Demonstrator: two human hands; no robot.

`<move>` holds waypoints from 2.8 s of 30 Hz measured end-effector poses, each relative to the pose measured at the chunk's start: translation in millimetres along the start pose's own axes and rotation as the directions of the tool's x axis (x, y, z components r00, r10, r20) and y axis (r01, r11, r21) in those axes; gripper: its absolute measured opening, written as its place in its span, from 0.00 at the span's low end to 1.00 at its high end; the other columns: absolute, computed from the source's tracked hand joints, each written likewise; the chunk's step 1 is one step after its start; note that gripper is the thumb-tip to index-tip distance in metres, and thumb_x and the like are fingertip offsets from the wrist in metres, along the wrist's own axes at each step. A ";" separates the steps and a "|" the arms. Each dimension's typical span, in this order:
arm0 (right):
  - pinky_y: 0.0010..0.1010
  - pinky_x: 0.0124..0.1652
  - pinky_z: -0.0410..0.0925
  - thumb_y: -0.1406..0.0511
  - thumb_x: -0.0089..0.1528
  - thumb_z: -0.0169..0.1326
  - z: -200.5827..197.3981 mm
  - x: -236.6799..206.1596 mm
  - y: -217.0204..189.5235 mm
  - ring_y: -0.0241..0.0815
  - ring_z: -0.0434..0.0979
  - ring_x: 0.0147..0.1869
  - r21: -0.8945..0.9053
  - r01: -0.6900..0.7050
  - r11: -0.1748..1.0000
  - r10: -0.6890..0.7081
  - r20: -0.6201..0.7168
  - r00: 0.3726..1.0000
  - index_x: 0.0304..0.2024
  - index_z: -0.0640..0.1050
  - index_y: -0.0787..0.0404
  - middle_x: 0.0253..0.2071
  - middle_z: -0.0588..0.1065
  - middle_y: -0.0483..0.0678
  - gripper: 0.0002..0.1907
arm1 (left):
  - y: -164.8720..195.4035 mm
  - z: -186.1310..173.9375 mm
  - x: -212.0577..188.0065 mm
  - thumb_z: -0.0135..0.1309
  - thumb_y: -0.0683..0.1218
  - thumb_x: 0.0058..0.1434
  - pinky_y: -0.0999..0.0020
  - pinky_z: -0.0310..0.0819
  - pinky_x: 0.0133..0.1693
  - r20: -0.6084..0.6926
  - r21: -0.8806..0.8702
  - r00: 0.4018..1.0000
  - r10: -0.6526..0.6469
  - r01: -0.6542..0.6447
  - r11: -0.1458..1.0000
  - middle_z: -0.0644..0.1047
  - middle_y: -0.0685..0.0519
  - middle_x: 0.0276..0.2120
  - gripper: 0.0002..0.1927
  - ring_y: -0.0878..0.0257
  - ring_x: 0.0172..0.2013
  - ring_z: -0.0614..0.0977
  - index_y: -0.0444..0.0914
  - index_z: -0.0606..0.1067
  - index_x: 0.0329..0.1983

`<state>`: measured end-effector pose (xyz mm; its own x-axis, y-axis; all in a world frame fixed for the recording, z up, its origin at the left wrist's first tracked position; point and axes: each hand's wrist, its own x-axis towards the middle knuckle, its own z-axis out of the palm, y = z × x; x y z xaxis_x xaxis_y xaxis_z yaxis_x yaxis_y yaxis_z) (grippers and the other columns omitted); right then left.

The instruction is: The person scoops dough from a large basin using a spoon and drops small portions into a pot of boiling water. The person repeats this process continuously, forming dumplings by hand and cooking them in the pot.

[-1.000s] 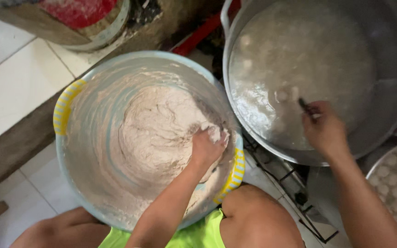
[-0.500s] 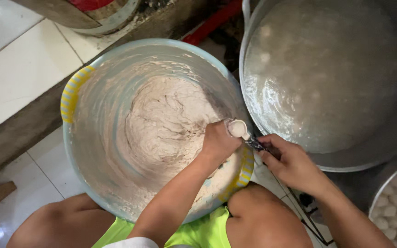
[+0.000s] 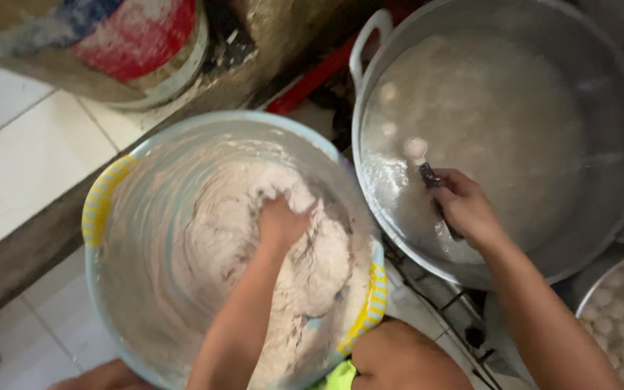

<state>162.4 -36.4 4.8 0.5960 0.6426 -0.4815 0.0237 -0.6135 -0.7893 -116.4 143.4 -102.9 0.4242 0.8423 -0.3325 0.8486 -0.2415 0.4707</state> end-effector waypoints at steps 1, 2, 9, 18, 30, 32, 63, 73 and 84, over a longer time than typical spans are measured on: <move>0.30 0.31 0.69 0.70 0.64 0.51 -3.2 9.7 3.6 0.37 0.74 0.32 -0.044 0.039 0.998 -0.041 -0.052 0.998 0.57 0.76 0.60 0.37 0.76 0.47 0.18 | 5.2 1.6 -8.2 0.62 0.68 0.54 0.50 0.72 0.54 -0.019 -0.033 1.000 0.017 -0.018 0.999 0.77 0.28 0.48 0.41 0.37 0.52 0.78 0.33 0.76 0.57; 0.31 0.33 0.71 0.71 0.61 0.52 -6.7 16.6 7.7 0.37 0.76 0.34 -0.091 0.070 0.993 -0.078 -0.098 0.992 0.58 0.75 0.59 0.40 0.77 0.45 0.21 | 10.1 2.5 -18.0 0.61 0.66 0.55 0.52 0.74 0.54 0.015 -0.188 0.999 0.031 -0.028 0.982 0.79 0.32 0.48 0.37 0.42 0.51 0.80 0.34 0.77 0.56; 0.33 0.41 0.72 0.68 0.59 0.60 -15.4 29.9 6.7 0.39 0.80 0.40 -0.423 0.162 0.892 -0.275 -0.221 0.936 0.53 0.76 0.63 0.43 0.81 0.51 0.19 | 38.2 10.3 -59.2 0.66 0.51 0.51 0.54 0.78 0.45 0.113 -0.462 0.968 0.222 -0.147 0.875 0.81 0.41 0.40 0.24 0.44 0.40 0.82 0.33 0.76 0.46; 0.32 0.33 0.69 0.66 0.69 0.48 -8.1 -59.3 -42.0 0.37 0.75 0.33 -0.315 0.060 0.947 -0.080 -0.053 0.995 0.61 0.73 0.63 0.36 0.78 0.49 0.18 | 63.8 21.5 -70.8 0.64 0.46 0.56 0.58 0.79 0.40 -0.321 -0.490 0.878 0.354 -0.474 0.731 0.80 0.45 0.35 0.07 0.46 0.37 0.82 0.40 0.78 0.33; 0.28 0.37 0.73 0.67 0.64 0.53 36.8 -130.5 -42.6 0.32 0.82 0.37 -0.327 0.286 0.901 -0.200 0.271 0.941 0.59 0.74 0.64 0.36 0.82 0.48 0.20 | 84.9 1.1 -84.8 0.65 0.45 0.48 0.57 0.80 0.36 -0.168 -0.568 0.946 0.277 -0.322 0.757 0.82 0.43 0.30 0.11 0.46 0.33 0.85 0.38 0.79 0.34; 0.28 0.33 0.69 0.67 0.65 0.51 34.1 -120.0 -33.8 0.32 0.77 0.33 -0.160 0.142 0.977 -0.080 0.340 0.937 0.60 0.74 0.64 0.35 0.81 0.47 0.20 | 85.9 0.3 -81.8 0.65 0.46 0.48 0.57 0.80 0.39 -0.104 -0.517 0.957 0.270 -0.284 0.807 0.82 0.43 0.32 0.12 0.45 0.36 0.85 0.38 0.80 0.35; 0.25 0.25 0.63 0.67 0.65 0.50 27.7 -100.9 -33.1 0.30 0.65 0.26 -0.083 -0.158 0.984 0.179 0.430 0.885 0.65 0.73 0.59 0.35 0.79 0.46 0.23 | 87.2 -2.9 -76.9 0.67 0.48 0.45 0.55 0.78 0.39 -0.103 -0.484 0.968 0.228 -0.249 0.839 0.82 0.41 0.32 0.15 0.44 0.35 0.84 0.38 0.79 0.33; 0.29 0.34 0.69 0.64 0.64 0.54 -4.3 -29.9 -23.3 0.34 0.75 0.33 -0.446 0.215 0.869 -0.213 0.055 0.975 0.67 0.71 0.57 0.38 0.78 0.47 0.27 | 75.2 12.7 -89.7 0.65 0.49 0.49 0.51 0.76 0.44 -0.345 -0.404 0.922 0.175 -0.314 0.859 0.80 0.37 0.40 0.15 0.39 0.43 0.79 0.37 0.80 0.37; 0.32 0.27 0.68 0.65 0.67 0.52 8.0 -103.8 -38.1 0.36 0.70 0.27 -0.238 -0.020 0.971 0.083 0.259 0.962 0.68 0.73 0.54 0.37 0.81 0.47 0.25 | 73.7 20.0 -90.1 0.63 0.44 0.53 0.54 0.78 0.39 -0.402 -0.557 0.890 0.217 -0.426 0.713 0.81 0.44 0.33 0.11 0.43 0.35 0.83 0.36 0.77 0.38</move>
<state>93.2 -76.0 81.8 0.3676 0.6863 -0.6275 0.2020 -0.7176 -0.6665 -85.7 40.1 -54.6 0.4346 0.8905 0.1349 0.2488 -0.2627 0.9323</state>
